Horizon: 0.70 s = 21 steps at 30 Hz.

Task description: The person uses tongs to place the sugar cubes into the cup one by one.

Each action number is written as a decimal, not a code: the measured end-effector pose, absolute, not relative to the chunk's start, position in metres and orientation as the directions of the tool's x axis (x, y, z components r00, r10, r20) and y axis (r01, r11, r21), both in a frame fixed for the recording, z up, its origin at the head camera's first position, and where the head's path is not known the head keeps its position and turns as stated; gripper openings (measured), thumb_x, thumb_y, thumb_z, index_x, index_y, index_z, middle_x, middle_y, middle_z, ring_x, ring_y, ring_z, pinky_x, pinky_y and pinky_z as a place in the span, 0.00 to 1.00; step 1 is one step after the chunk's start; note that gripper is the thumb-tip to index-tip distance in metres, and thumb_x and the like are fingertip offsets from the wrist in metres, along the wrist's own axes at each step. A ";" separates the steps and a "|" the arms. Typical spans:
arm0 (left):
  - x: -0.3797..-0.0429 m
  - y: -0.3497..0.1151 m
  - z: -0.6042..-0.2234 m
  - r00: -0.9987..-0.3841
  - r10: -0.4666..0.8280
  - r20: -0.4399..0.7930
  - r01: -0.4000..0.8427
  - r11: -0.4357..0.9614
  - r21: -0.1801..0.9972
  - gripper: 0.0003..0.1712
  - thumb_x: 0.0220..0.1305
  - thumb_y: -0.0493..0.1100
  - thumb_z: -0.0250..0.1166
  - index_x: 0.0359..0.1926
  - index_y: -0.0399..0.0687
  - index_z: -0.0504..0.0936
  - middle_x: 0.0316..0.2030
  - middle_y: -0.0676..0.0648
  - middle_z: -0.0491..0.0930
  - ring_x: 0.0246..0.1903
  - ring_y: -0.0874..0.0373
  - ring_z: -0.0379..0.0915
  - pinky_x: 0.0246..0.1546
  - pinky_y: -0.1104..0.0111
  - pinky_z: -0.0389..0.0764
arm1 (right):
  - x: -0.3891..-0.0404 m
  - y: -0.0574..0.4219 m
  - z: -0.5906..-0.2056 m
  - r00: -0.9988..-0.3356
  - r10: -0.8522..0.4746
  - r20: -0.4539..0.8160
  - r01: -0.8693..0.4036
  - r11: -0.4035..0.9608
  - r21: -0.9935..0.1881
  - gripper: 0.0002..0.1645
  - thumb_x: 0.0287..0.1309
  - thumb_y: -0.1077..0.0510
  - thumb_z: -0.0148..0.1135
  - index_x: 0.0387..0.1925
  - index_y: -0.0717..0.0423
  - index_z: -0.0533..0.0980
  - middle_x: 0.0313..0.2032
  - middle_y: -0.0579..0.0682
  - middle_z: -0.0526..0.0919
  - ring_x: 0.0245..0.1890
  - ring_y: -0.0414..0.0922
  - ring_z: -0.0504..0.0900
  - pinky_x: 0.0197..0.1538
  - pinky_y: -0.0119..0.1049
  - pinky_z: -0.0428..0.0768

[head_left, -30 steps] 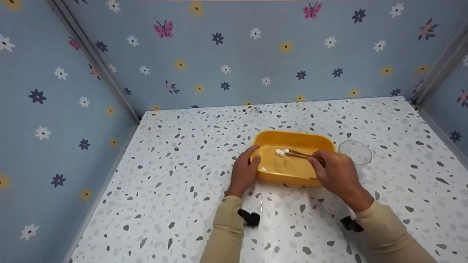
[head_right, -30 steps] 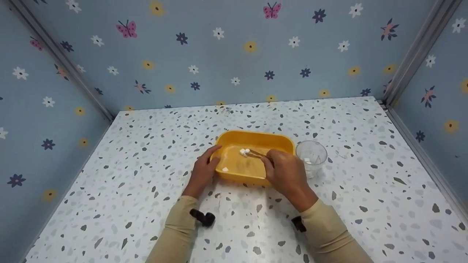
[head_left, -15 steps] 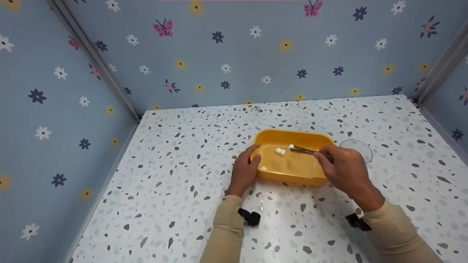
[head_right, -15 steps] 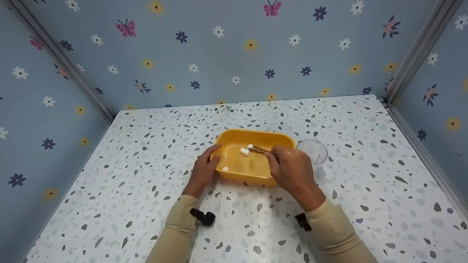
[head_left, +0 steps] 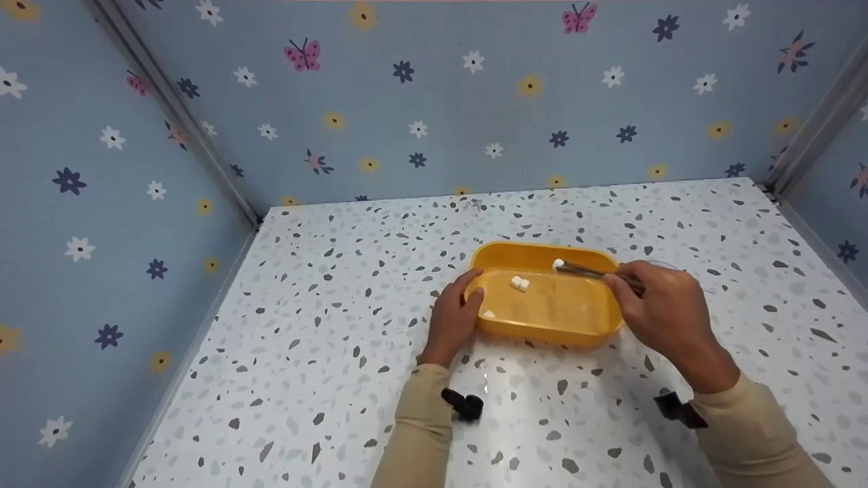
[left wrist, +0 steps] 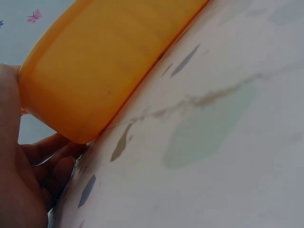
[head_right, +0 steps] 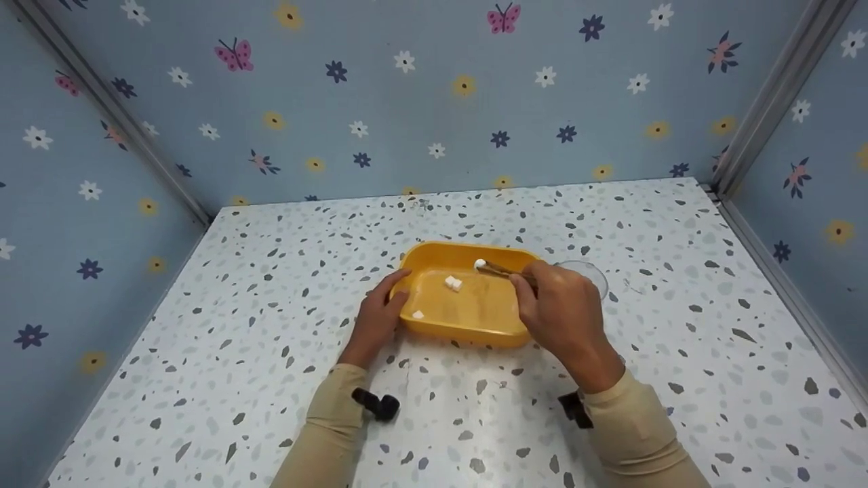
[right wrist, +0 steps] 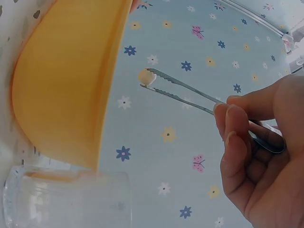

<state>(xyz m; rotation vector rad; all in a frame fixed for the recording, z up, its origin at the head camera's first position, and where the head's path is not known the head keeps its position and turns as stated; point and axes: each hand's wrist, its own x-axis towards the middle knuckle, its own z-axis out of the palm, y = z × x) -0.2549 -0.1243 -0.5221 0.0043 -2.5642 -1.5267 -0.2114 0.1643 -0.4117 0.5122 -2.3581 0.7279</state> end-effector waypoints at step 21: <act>-0.257 -0.124 -0.524 -0.986 -0.090 0.139 0.078 0.489 0.869 0.24 0.71 0.53 0.56 0.67 0.66 0.76 0.56 0.51 0.79 0.51 0.56 0.73 0.57 0.57 0.72 | -0.205 0.188 -0.390 -0.775 -0.094 0.625 -0.422 0.812 -0.402 0.07 0.60 0.62 0.69 0.32 0.64 0.83 0.23 0.55 0.84 0.18 0.45 0.73 0.24 0.25 0.68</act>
